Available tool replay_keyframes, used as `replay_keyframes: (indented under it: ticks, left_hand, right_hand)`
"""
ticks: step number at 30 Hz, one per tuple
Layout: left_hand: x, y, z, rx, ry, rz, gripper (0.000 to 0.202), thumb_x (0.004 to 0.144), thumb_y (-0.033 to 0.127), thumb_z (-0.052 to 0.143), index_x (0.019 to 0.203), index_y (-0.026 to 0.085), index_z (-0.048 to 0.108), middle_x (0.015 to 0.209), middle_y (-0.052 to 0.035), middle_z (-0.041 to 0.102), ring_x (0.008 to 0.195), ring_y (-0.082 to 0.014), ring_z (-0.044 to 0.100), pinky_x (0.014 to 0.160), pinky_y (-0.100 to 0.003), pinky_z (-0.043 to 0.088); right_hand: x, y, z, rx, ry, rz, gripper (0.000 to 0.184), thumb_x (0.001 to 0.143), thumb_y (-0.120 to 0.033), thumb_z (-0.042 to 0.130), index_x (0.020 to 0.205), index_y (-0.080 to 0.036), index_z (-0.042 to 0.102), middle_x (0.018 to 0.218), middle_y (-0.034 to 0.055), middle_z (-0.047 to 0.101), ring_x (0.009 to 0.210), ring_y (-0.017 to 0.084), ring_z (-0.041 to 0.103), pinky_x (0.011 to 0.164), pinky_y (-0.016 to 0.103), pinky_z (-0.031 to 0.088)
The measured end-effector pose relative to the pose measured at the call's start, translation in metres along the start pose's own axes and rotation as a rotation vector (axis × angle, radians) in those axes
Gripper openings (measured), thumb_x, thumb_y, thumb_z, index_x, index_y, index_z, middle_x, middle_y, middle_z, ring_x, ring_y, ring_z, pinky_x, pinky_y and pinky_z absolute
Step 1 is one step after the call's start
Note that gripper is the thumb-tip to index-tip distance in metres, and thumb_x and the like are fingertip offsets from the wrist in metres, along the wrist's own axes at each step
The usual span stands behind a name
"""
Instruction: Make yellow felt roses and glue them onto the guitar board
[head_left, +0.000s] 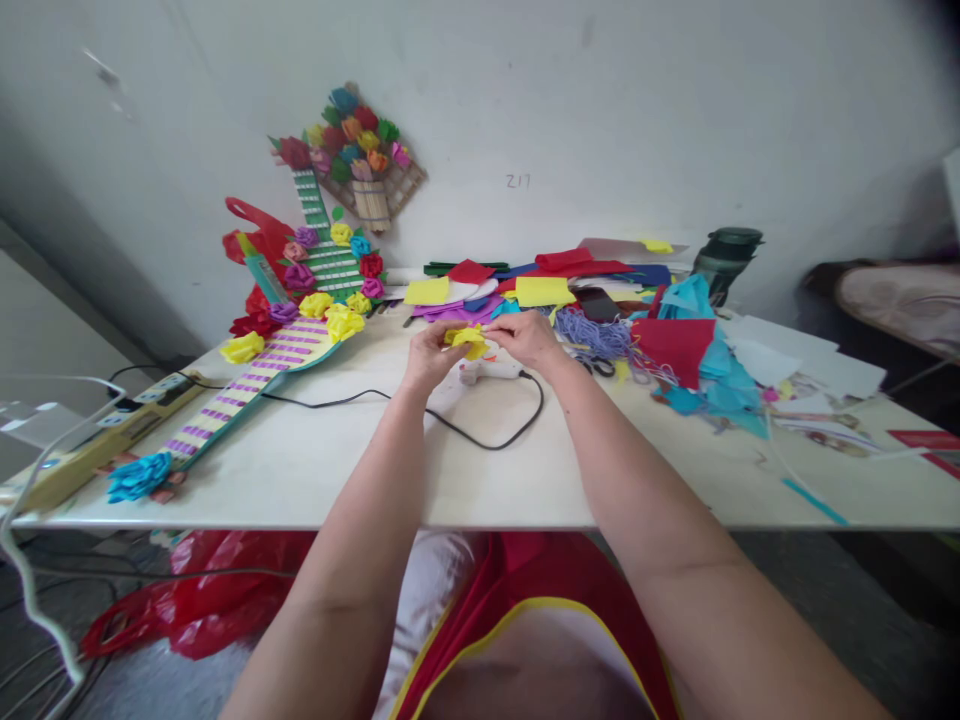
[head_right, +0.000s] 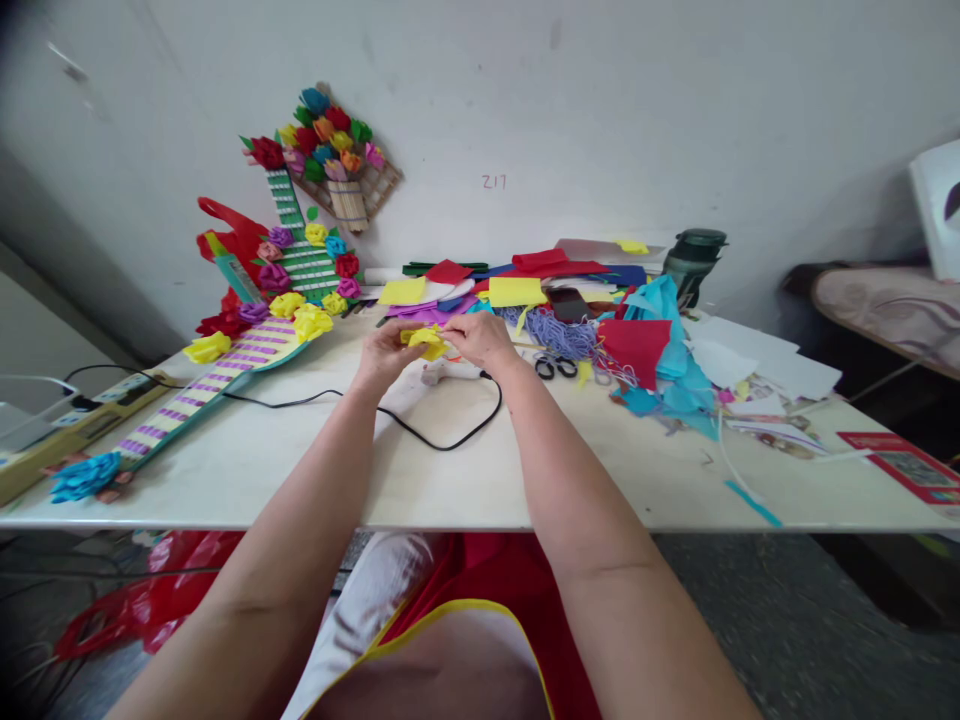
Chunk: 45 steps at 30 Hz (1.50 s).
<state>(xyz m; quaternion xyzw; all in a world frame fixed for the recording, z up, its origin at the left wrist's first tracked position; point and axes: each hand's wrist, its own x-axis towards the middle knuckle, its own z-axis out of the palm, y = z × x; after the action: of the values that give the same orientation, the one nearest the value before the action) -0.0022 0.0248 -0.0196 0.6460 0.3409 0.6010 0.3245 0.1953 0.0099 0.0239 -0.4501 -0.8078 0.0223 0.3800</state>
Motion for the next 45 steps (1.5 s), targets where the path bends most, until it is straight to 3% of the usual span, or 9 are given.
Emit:
replay_keyframes:
  ticks: [9, 16, 21, 24, 28, 33, 37, 41, 45]
  left_hand:
    - [0.004, -0.010, -0.006, 0.166, 0.123, 0.115, 0.038, 0.063, 0.036, 0.080, 0.097, 0.020, 0.074, 0.088, -0.0051, 0.074, 0.080, -0.0205, 0.069, 0.075, -0.033, 0.057]
    - [0.006, -0.013, -0.006, 0.098, 0.130, 0.077, 0.043, 0.063, 0.038, 0.081, 0.101, 0.019, 0.072, 0.090, -0.0064, 0.073, 0.083, -0.0224, 0.070, 0.076, -0.036, 0.058]
    - [0.004, -0.008, -0.006, -0.010, 0.136, 0.016, 0.047, 0.060, 0.036, 0.082, 0.101, 0.017, 0.070, 0.091, -0.0073, 0.074, 0.081, -0.0220, 0.070, 0.077, -0.037, 0.058]
    - [0.003, -0.006, -0.005, -0.055, 0.131, 0.018, 0.048, 0.060, 0.036, 0.083, 0.102, 0.018, 0.070, 0.092, -0.0072, 0.074, 0.084, -0.0225, 0.071, 0.079, -0.037, 0.058]
    - [0.003, -0.005, -0.004, -0.094, 0.132, 0.026, 0.053, 0.058, 0.036, 0.085, 0.105, 0.019, 0.068, 0.092, -0.0066, 0.074, 0.084, -0.0223, 0.071, 0.078, -0.037, 0.058]
    - [0.003, -0.005, -0.005, -0.091, 0.128, 0.051, 0.061, 0.060, 0.036, 0.084, 0.115, 0.020, 0.062, 0.093, -0.0056, 0.072, 0.084, -0.0207, 0.071, 0.078, -0.035, 0.058]
    - [0.003, -0.005, -0.005, -0.079, 0.143, 0.042, 0.065, 0.059, 0.036, 0.085, 0.116, 0.020, 0.057, 0.084, -0.0021, 0.069, 0.076, -0.0181, 0.069, 0.073, -0.031, 0.057]
    - [0.003, -0.005, -0.006, -0.050, 0.132, 0.044, 0.067, 0.060, 0.042, 0.085, 0.116, 0.021, 0.055, 0.082, -0.0009, 0.068, 0.074, -0.0171, 0.069, 0.071, -0.030, 0.057]
    - [0.004, -0.005, -0.007, -0.035, 0.100, 0.058, 0.067, 0.062, 0.049, 0.084, 0.116, 0.021, 0.056, 0.087, -0.0040, 0.070, 0.079, -0.0197, 0.070, 0.073, -0.033, 0.058]
  right_hand:
    - [0.000, 0.021, -0.008, 0.133, -0.036, 0.145, 0.018, 0.082, -0.027, 0.064, 0.081, -0.017, 0.079, 0.067, 0.0020, 0.073, 0.065, 0.015, 0.063, 0.064, 0.024, 0.044]
    - [-0.005, 0.032, -0.008, -0.207, -0.196, 0.470, 0.025, 0.087, -0.025, 0.059, 0.099, -0.021, 0.080, 0.100, 0.0080, 0.078, 0.095, 0.022, 0.070, 0.078, 0.029, 0.049]
    - [-0.008, 0.034, 0.000, -0.380, -0.307, 0.595, 0.025, 0.085, -0.021, 0.061, 0.101, -0.023, 0.080, 0.113, 0.0107, 0.076, 0.107, 0.024, 0.069, 0.086, 0.030, 0.051]
    - [-0.007, 0.028, 0.000, -0.428, -0.329, 0.553, 0.028, 0.087, -0.024, 0.059, 0.109, -0.024, 0.077, 0.121, 0.0111, 0.073, 0.114, 0.025, 0.067, 0.091, 0.032, 0.050]
    - [-0.004, 0.009, -0.006, -0.385, -0.320, 0.396, 0.035, 0.092, -0.031, 0.053, 0.121, -0.024, 0.071, 0.130, 0.0088, 0.069, 0.120, 0.025, 0.063, 0.097, 0.034, 0.048]
    - [-0.004, -0.015, -0.011, -0.318, -0.539, 0.343, 0.054, 0.083, -0.022, 0.056, 0.136, -0.026, 0.060, 0.132, 0.0064, 0.069, 0.119, 0.025, 0.064, 0.097, 0.033, 0.048]
    - [-0.006, -0.019, 0.002, -0.350, -0.649, 0.260, 0.068, 0.078, -0.024, 0.061, 0.145, -0.024, 0.050, 0.133, 0.0110, 0.067, 0.119, 0.029, 0.064, 0.094, 0.035, 0.049]
    - [-0.009, -0.020, 0.019, -0.392, -0.618, 0.241, 0.058, 0.078, -0.021, 0.062, 0.136, -0.018, 0.056, 0.133, 0.0169, 0.066, 0.122, 0.031, 0.063, 0.093, 0.036, 0.049]
    - [-0.011, -0.021, 0.018, -0.404, -0.534, 0.256, 0.049, 0.083, -0.031, 0.060, 0.131, -0.018, 0.060, 0.124, 0.0189, 0.070, 0.118, 0.031, 0.065, 0.092, 0.037, 0.049]
